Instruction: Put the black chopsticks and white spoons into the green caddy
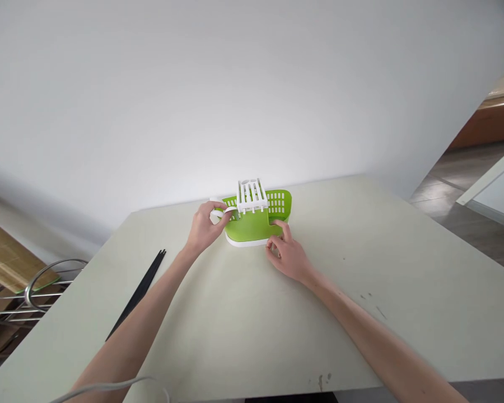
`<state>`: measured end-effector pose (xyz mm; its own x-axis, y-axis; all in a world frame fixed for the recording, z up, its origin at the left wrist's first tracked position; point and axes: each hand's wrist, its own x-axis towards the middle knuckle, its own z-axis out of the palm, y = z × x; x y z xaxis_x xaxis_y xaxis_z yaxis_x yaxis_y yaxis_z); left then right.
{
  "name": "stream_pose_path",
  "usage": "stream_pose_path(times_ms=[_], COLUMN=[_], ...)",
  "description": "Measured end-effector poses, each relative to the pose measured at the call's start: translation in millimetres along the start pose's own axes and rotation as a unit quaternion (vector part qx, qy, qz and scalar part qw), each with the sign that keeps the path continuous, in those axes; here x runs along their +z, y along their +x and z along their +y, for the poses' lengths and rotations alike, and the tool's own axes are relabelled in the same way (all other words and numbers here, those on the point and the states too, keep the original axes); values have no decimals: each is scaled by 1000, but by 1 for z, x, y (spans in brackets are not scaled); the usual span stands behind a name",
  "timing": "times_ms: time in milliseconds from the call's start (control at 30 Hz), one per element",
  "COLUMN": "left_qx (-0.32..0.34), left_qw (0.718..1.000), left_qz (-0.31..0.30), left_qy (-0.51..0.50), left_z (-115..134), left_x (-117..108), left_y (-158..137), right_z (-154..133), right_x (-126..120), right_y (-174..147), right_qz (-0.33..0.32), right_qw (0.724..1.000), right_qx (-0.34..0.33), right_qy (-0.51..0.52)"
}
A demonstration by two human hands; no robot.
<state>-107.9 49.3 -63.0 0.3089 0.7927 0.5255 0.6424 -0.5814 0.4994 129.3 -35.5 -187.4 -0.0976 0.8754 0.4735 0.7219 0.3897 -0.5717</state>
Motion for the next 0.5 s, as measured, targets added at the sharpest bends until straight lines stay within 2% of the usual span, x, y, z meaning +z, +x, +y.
stream_pose_path(times_ms=[200,500], left_qx=[31,42], left_qw=[996,980], left_qz=[29,-34], left_qy=[79,191], left_z=[-6,-2], left_x=[2,-2], left_y=[10,18], right_z=[0,2], right_x=[-1,0], right_y=[1,0], right_qz=[-3,1], right_qw=[1000,1000], right_qx=[-1,-8], right_qy=[4,-4])
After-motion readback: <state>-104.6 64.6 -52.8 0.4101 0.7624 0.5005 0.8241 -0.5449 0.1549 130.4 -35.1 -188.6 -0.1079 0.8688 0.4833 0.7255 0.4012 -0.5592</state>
